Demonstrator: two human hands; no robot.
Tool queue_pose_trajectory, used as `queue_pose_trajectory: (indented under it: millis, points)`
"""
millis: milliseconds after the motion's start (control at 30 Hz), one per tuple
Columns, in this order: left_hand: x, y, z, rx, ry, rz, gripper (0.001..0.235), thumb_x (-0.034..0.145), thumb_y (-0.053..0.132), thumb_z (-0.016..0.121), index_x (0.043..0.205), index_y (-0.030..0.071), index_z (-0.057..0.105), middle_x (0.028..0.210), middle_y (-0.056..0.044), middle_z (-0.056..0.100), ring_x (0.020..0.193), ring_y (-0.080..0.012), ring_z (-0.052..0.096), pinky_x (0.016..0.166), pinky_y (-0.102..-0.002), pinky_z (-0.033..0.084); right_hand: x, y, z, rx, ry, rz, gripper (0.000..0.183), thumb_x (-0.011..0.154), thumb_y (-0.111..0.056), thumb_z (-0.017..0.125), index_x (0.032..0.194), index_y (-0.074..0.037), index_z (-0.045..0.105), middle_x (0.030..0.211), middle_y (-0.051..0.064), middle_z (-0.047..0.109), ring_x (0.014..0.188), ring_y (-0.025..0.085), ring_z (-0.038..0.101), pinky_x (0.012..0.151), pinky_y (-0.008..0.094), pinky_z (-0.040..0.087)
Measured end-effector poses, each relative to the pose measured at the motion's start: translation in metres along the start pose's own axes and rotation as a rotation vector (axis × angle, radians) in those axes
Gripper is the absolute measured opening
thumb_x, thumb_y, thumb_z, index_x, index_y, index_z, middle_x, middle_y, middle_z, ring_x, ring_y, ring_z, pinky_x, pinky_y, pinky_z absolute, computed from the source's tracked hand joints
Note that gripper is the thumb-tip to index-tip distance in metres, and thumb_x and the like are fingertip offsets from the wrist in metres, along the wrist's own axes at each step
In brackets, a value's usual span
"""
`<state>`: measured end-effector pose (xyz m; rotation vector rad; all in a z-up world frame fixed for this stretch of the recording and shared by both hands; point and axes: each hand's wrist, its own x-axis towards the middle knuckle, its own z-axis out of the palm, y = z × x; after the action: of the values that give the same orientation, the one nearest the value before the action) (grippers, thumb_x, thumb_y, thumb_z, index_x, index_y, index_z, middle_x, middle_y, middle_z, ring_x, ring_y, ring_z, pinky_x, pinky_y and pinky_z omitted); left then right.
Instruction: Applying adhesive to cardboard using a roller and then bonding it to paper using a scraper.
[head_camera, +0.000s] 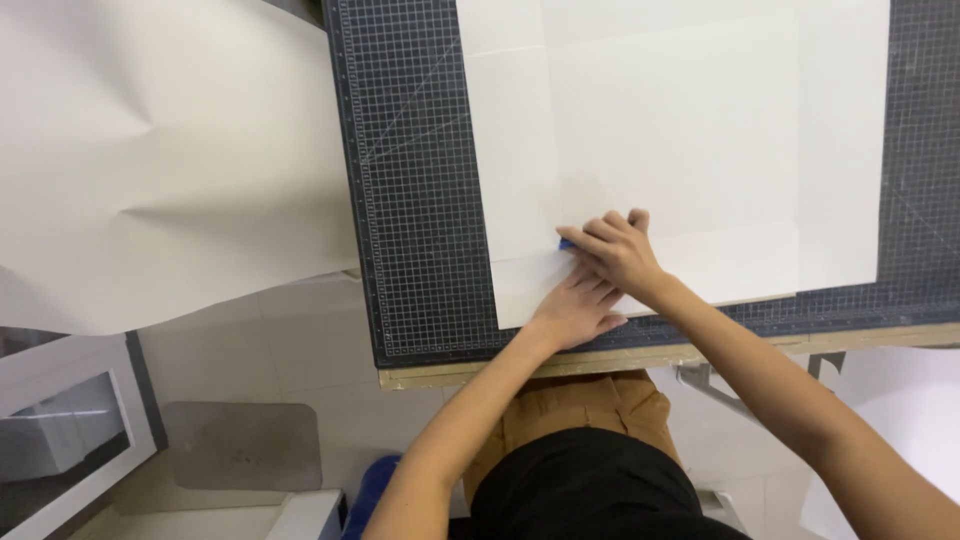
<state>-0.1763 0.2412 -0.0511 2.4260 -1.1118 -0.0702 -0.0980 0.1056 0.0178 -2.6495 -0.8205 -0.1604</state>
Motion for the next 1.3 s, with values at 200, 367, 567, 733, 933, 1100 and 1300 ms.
queue_pose_trajectory:
  millis: [200, 367, 567, 733, 933, 1100, 1300]
  points:
    - [0.014, 0.010, -0.079, 0.281, -0.250, 0.059, 0.077, 0.105, 0.060, 0.022, 0.161, 0.009, 0.011, 0.169, -0.007, 0.004, 0.157, -0.0205, 0.006, 0.128, -0.044, 0.013, 0.224, 0.086, 0.055, -0.095, 0.220, 0.143, 0.042, 0.096, -0.036, 0.068, 0.137, -0.028, 0.061, 0.093, 0.004, 0.056, 0.091, 0.029, 0.054, 0.077, 0.046, 0.027]
    - [0.010, 0.007, -0.071, 0.203, -0.185, 0.042, 0.072, 0.105, 0.062, 0.028, 0.160, 0.017, 0.024, 0.168, -0.001, 0.019, 0.156, -0.0176, 0.015, 0.128, -0.043, 0.015, 0.186, 0.039, 0.065, -0.035, 0.136, 0.088, 0.034, 0.091, -0.024, 0.073, 0.125, -0.022, 0.069, 0.090, 0.004, 0.060, 0.085, 0.028, 0.055, 0.080, 0.050, 0.029]
    - [0.008, 0.008, -0.040, -0.119, -0.167, -0.106, 0.063, 0.099, 0.062, 0.028, 0.150, 0.026, 0.030, 0.157, 0.003, 0.026, 0.150, -0.0241, 0.026, 0.122, -0.051, 0.024, 0.075, -0.015, 0.092, -0.040, 0.025, -0.245, 0.035, 0.104, -0.024, 0.045, 0.134, -0.034, 0.061, 0.092, -0.002, 0.057, 0.081, 0.020, 0.050, 0.084, 0.044, 0.031]
    - [0.011, 0.003, -0.045, 0.001, 0.133, 0.024, 0.064, 0.100, 0.054, 0.030, 0.147, 0.013, 0.046, 0.156, -0.007, 0.045, 0.151, -0.0202, 0.035, 0.125, -0.045, 0.027, 0.260, 0.073, 0.112, -0.143, 0.236, -0.020, 0.042, 0.099, -0.036, 0.066, 0.140, -0.039, 0.060, 0.092, 0.000, 0.063, 0.079, 0.025, 0.057, 0.078, 0.053, 0.035]
    - [0.017, 0.000, -0.094, -0.068, 0.056, 0.061, 0.055, 0.097, 0.055, 0.038, 0.132, 0.017, 0.060, 0.139, -0.005, 0.058, 0.140, -0.0223, 0.047, 0.123, -0.049, 0.028, 0.157, -0.007, 0.084, 0.002, 0.233, 0.083, 0.023, 0.093, -0.031, 0.072, 0.115, -0.026, 0.073, 0.096, 0.001, 0.066, 0.091, 0.023, 0.060, 0.087, 0.056, 0.030]
    - [-0.005, -0.008, -0.066, -0.389, 0.045, 0.270, 0.040, 0.094, 0.048, 0.058, 0.117, 0.019, 0.072, 0.132, 0.003, 0.068, 0.135, -0.0125, 0.054, 0.121, -0.036, 0.027, -0.064, 0.093, 0.027, -0.166, 0.253, 0.622, 0.011, 0.109, -0.017, 0.063, 0.106, -0.018, 0.074, 0.106, 0.004, 0.072, 0.108, 0.024, 0.060, 0.103, 0.051, 0.015]
    - [-0.033, -0.029, -0.018, -0.641, 0.237, 0.235, 0.030, 0.085, 0.033, 0.071, 0.061, 0.017, 0.062, 0.070, 0.003, 0.070, 0.073, -0.0169, 0.069, 0.082, -0.031, 0.059, -0.060, 0.002, 0.016, -0.443, 0.161, 1.225, 0.028, 0.105, -0.031, 0.059, 0.126, -0.015, 0.068, 0.096, 0.007, 0.056, 0.088, 0.029, 0.050, 0.089, 0.049, 0.021]
